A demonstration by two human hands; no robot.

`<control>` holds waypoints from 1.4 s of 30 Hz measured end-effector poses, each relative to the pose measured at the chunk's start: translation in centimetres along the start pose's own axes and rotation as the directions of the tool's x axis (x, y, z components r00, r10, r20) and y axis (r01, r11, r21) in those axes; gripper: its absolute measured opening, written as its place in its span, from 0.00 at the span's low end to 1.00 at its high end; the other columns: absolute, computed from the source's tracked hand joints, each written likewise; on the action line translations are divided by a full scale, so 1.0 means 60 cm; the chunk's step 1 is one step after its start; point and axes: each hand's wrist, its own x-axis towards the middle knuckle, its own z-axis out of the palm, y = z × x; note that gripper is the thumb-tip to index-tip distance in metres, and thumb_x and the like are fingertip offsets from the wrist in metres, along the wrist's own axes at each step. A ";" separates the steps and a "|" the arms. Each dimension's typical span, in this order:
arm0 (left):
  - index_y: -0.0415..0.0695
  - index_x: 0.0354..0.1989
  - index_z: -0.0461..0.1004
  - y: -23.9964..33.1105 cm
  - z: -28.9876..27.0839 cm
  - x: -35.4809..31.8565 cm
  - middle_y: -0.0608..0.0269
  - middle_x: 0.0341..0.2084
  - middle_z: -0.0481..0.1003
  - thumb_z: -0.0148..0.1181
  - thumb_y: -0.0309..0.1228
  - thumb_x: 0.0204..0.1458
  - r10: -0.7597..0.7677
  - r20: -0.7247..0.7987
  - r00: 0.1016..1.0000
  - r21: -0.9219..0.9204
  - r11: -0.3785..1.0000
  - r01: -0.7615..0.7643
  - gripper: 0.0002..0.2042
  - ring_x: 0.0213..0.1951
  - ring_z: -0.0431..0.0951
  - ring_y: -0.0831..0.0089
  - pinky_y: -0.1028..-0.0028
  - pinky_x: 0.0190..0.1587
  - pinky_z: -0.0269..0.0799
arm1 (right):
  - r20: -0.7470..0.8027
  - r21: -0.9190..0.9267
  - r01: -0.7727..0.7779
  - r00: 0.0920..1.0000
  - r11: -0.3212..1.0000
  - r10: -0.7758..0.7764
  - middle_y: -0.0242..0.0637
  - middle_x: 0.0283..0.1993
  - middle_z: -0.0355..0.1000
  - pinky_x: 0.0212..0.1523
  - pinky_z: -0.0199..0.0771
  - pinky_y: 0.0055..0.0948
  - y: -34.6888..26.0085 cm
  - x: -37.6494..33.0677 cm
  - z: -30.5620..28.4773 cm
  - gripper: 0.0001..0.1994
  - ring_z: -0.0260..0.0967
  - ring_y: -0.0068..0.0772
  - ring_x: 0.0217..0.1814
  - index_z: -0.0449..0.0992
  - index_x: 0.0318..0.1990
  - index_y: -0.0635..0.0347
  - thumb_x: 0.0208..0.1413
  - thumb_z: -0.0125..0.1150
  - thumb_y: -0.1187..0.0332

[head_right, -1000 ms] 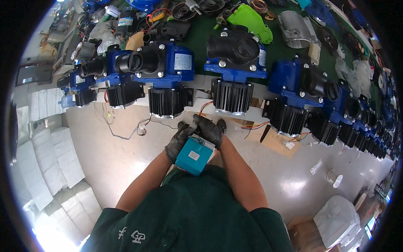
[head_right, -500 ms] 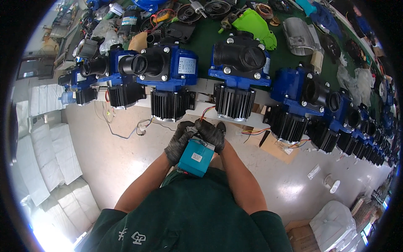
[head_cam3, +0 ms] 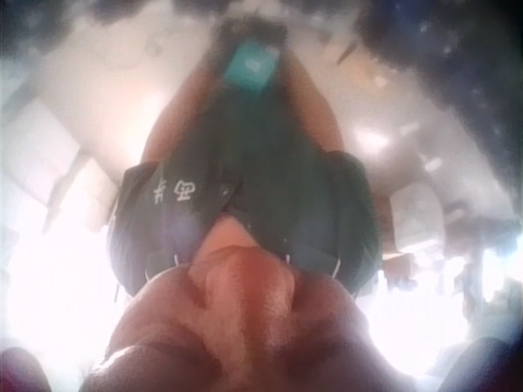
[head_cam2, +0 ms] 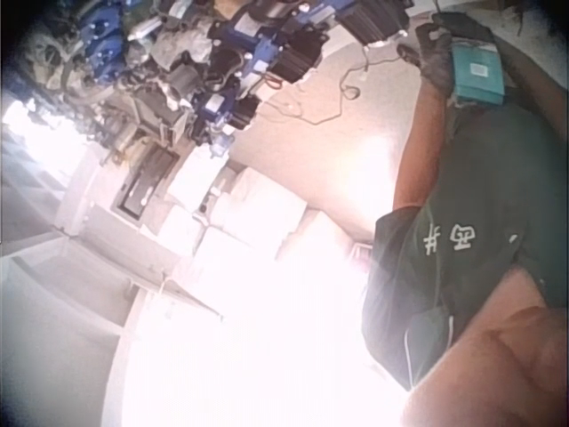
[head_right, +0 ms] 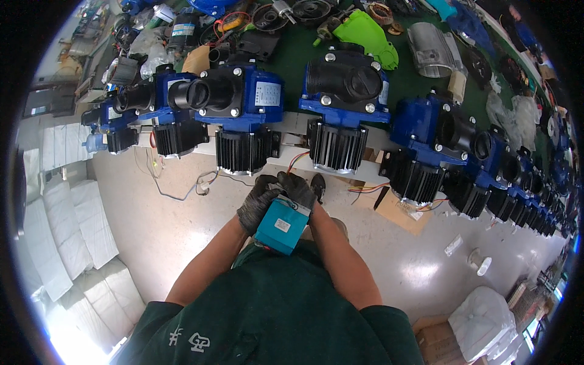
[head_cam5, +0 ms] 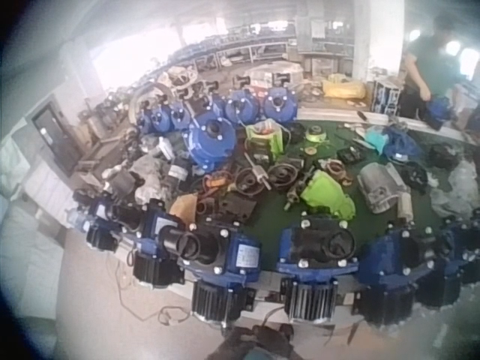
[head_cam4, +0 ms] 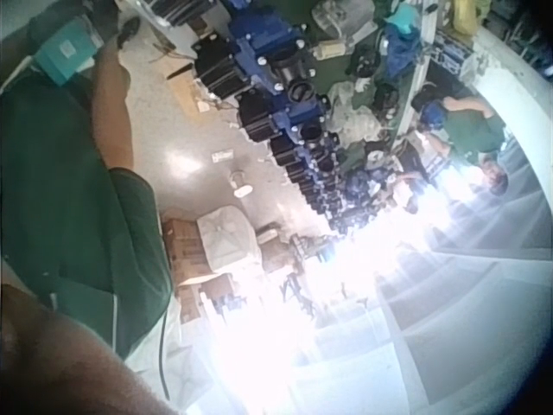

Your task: Connecting an electronic controller to a series of water pumps on an assembly line for testing or configuration.

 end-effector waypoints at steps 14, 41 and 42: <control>0.50 0.57 0.65 -0.013 0.003 0.000 0.61 0.48 0.71 0.61 0.34 0.59 0.082 0.015 0.997 0.152 0.985 -0.083 0.19 0.49 0.72 0.70 0.69 0.51 0.73 | 0.047 0.192 -0.154 0.988 0.969 0.148 0.57 0.49 0.72 0.46 0.77 0.44 0.008 0.012 0.002 0.30 0.74 0.55 0.46 0.61 0.64 0.68 0.53 0.58 0.66; 0.48 0.54 0.67 0.059 0.007 -0.017 0.61 0.48 0.66 0.61 0.33 0.58 -0.262 -0.005 0.965 -0.409 0.881 0.237 0.16 0.50 0.71 0.69 0.68 0.51 0.73 | 0.100 0.430 -0.360 0.930 0.828 0.353 0.53 0.41 0.75 0.39 0.77 0.45 -0.004 0.041 0.043 0.18 0.76 0.53 0.43 0.71 0.53 0.56 0.55 0.58 0.63; 0.48 0.54 0.67 0.055 0.005 -0.020 0.62 0.48 0.66 0.61 0.33 0.59 -0.257 -0.046 0.965 -0.438 0.874 0.212 0.16 0.51 0.71 0.70 0.69 0.51 0.73 | 0.106 0.127 -0.351 0.935 0.928 0.339 0.52 0.41 0.75 0.38 0.77 0.45 -0.023 0.052 0.026 0.18 0.76 0.53 0.42 0.71 0.53 0.57 0.55 0.58 0.63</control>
